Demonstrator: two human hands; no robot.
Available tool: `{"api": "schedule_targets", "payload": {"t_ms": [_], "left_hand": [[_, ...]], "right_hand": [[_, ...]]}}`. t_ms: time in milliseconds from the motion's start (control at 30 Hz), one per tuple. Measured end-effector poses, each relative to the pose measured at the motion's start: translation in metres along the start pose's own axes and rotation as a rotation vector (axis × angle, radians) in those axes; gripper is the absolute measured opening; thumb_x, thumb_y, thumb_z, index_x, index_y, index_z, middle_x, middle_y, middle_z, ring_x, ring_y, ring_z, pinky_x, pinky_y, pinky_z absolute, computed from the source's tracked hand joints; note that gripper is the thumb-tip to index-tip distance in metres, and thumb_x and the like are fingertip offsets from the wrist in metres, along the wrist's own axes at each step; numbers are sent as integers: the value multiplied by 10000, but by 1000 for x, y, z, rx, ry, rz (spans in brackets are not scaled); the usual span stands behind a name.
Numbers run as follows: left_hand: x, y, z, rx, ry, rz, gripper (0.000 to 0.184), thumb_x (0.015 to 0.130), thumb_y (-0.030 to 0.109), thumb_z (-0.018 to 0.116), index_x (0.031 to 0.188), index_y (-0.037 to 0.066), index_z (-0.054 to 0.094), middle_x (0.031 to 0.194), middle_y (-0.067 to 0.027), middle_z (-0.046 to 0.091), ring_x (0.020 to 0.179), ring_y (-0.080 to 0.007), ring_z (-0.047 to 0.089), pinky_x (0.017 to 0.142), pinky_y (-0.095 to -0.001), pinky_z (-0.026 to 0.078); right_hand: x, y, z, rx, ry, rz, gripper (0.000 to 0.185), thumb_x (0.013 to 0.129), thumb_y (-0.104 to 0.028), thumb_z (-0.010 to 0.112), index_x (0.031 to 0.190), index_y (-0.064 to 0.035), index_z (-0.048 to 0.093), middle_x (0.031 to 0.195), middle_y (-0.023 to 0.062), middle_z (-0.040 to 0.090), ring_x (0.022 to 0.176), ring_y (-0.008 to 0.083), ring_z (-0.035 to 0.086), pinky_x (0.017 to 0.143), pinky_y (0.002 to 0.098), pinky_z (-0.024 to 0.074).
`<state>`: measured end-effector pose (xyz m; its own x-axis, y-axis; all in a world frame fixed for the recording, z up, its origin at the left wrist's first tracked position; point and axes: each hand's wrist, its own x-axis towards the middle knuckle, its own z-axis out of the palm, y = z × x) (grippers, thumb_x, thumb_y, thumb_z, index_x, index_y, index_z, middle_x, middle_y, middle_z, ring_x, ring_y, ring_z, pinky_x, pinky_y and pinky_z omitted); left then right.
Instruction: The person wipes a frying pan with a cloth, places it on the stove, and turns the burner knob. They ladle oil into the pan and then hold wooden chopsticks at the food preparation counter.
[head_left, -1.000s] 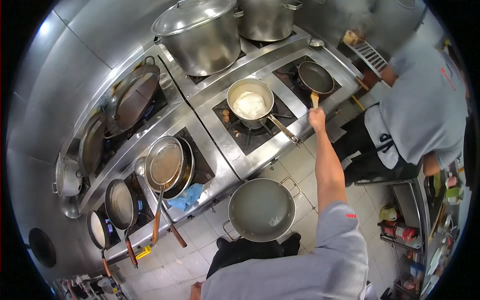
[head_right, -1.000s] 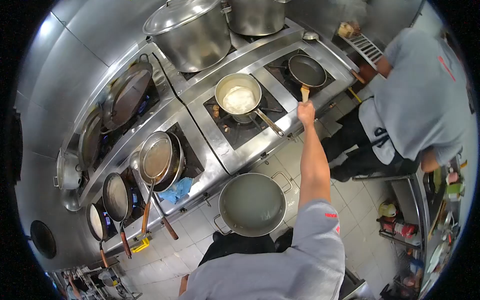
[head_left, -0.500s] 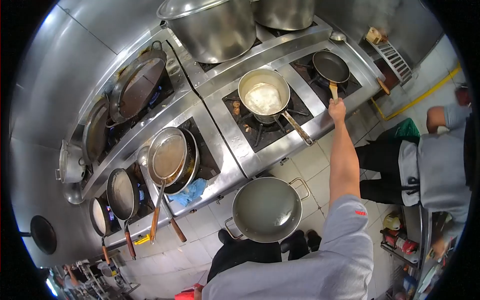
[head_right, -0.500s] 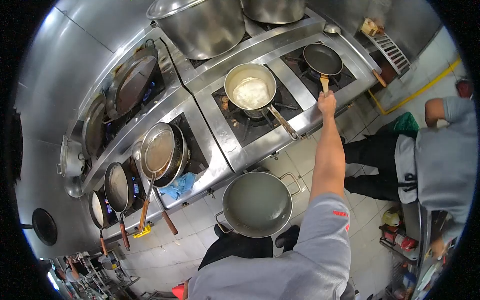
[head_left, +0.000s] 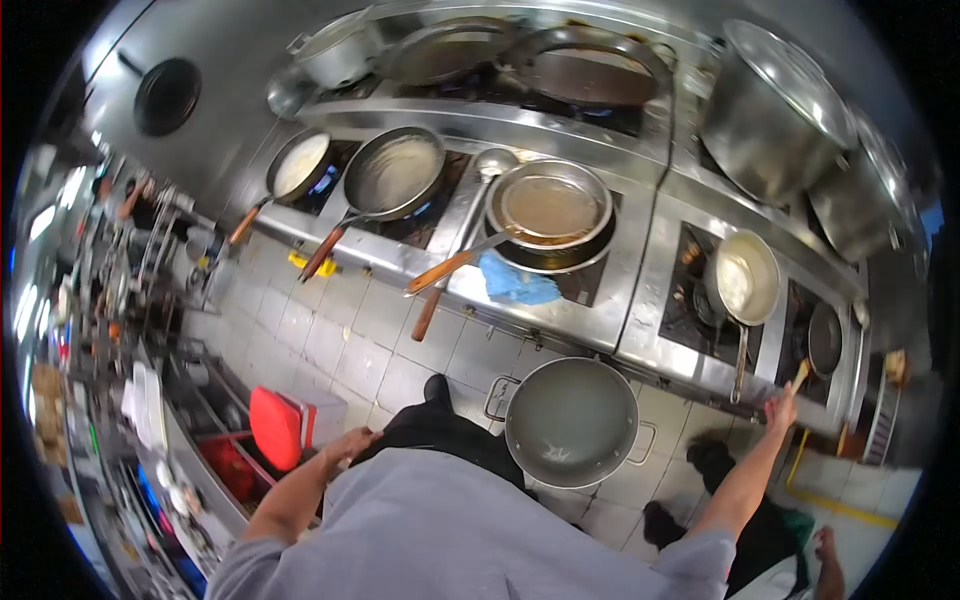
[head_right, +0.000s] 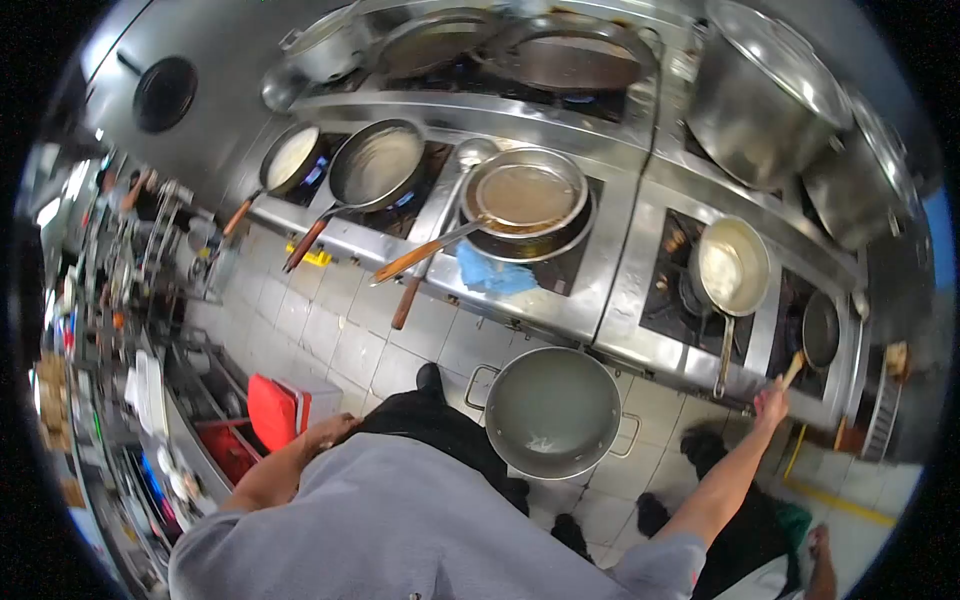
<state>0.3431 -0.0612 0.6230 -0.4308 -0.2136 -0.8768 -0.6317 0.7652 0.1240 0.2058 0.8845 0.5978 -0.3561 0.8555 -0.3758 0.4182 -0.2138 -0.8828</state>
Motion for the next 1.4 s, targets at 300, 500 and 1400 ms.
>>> {"api": "schedule_targets", "payload": {"t_ms": [300, 500, 1400], "left_hand": [[-8, 23, -9, -10, -225, -179, 665, 845, 596, 463, 1026, -20, 635, 934, -153, 646, 748, -241, 629, 597, -346, 511], [69, -44, 8, 62, -295, 354, 469, 861, 427, 537, 819, -23, 660, 734, -147, 634, 637, -262, 626, 550, -384, 503], [221, -1, -153, -360, -262, 176, 164, 847, 210, 578, 820, 54, 538, 675, -83, 588, 525, -141, 536, 441, -272, 449]], "right_hand": [[-7, 29, -25, 131, -96, 96, 420, 779, -405, 685, 991, -65, 557, 984, 72, 517, 818, 160, 554, 622, 303, 522], [-58, 57, -43, 161, -114, 192, 586, 738, -364, 735, 1154, -20, 508, 1104, 101, 513, 911, 185, 554, 692, 316, 545], [-531, 151, 109, 207, 574, -310, 386, 901, -206, 543, 1192, -37, 353, 967, 98, 488, 691, 119, 526, 535, 251, 459]]}}
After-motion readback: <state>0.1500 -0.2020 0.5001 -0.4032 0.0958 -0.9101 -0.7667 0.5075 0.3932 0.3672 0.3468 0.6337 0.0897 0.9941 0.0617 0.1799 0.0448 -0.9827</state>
